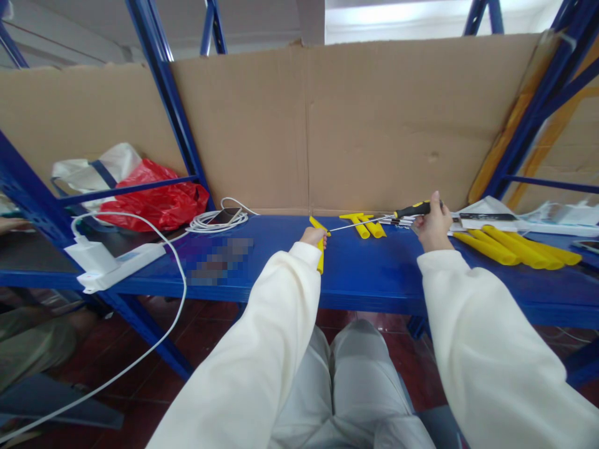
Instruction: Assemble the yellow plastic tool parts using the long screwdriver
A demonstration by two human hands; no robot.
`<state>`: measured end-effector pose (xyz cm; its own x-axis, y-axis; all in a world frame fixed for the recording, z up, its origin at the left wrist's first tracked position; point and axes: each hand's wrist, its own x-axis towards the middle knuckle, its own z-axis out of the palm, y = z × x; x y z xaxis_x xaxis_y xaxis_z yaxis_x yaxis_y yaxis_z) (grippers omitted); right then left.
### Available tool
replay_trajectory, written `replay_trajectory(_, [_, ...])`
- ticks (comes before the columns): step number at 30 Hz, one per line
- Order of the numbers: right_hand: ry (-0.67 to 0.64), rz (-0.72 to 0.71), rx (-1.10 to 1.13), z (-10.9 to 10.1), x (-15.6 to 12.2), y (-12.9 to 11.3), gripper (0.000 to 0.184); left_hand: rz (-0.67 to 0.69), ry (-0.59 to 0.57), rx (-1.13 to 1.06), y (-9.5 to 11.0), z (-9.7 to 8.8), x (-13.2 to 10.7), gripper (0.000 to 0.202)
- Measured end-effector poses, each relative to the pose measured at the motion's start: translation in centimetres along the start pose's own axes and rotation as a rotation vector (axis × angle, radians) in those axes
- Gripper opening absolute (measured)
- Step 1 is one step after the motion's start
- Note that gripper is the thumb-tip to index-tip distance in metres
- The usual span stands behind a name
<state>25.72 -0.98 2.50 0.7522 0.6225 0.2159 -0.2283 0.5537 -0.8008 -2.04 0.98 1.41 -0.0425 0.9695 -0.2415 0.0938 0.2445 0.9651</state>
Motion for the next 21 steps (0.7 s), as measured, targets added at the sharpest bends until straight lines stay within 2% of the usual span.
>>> replay_trajectory(7, [0.071,0.175,0.112,0.6,-0.5,-0.9,0.038,0.005,0.007,0.012,0.0,0.1,-0.1,0.017])
replay_trajectory(15, [0.153,0.019,-0.062,0.2,0.9,0.6,0.039,0.011,0.010,-0.006,-0.2,0.1,0.1,0.022])
replay_trajectory(18, [0.170,0.033,-0.076,-0.1,1.4,0.9,0.035,0.008,0.012,0.003,-0.1,0.0,0.1,0.022])
replay_trajectory(21, [0.133,0.060,-0.042,-0.3,1.7,0.9,0.038,0.000,0.006,-0.005,-0.1,0.0,0.2,0.022])
